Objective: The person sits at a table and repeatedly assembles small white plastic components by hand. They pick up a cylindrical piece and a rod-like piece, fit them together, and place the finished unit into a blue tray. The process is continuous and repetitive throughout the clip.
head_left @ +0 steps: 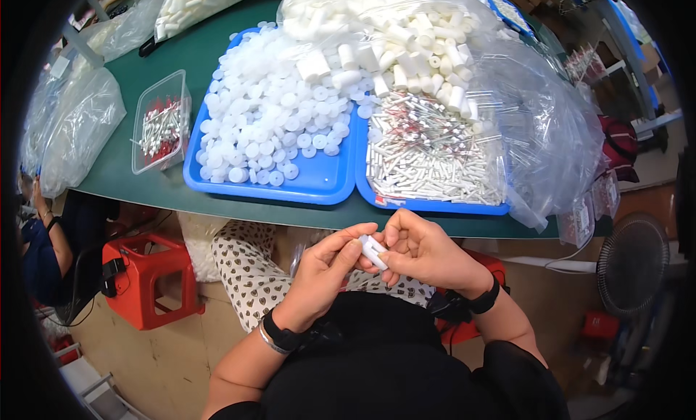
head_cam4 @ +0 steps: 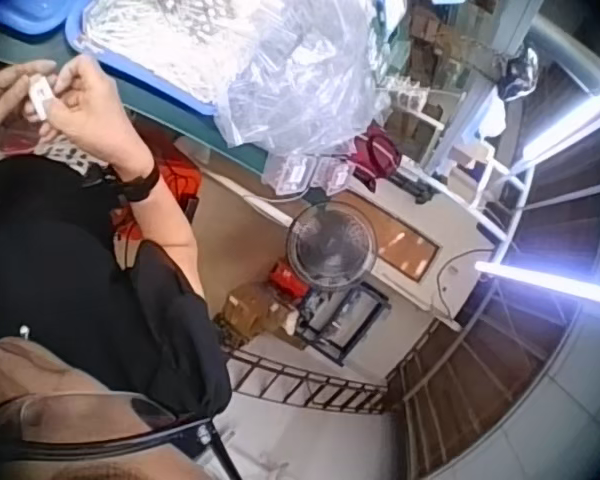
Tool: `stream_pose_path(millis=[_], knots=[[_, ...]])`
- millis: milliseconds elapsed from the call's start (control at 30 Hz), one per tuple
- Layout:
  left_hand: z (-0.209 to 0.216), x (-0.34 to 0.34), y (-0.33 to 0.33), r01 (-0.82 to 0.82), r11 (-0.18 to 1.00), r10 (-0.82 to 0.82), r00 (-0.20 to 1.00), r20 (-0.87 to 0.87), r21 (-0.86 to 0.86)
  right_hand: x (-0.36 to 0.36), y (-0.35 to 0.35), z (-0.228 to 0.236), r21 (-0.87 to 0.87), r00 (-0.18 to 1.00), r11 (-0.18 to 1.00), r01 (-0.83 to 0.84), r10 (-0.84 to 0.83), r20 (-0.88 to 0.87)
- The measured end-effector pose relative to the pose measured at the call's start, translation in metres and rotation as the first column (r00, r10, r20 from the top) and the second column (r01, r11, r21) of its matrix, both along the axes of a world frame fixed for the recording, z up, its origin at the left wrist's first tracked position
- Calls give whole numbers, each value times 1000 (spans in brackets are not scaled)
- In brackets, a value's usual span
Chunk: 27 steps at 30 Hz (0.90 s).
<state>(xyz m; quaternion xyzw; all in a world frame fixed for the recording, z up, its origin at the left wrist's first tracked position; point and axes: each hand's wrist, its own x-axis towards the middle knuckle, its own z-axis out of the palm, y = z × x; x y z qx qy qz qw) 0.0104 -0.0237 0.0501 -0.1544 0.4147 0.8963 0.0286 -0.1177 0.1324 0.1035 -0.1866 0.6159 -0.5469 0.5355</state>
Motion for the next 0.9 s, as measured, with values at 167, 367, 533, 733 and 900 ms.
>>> stream_pose_path(millis=[167, 367, 533, 733, 900], knots=[[6, -3, 3, -46, 997, 43, 998, -53, -69, -13, 19, 9, 42, 646, 997, 60, -7, -763], [-7, 4, -6, -26, 981, 29, 999, -14, 192, -53, 71, 12, 237, -151, 798, 554, 377, -914], [-3, 2, 1, 66, 978, -63, 998, -20, 200, -56, 73, 6, 244, -74, 820, 518, 327, -942], [1, -5, -3, 4, 963, -5, 1000, 3, 268, -36, 45, 12, 0, 20, 961, 276, -5, -1000], [-1, -5, -3, -108, 950, 126, 991, -42, 293, 5, 14, -2, -18, 312, 993, -117, 19, -950]])
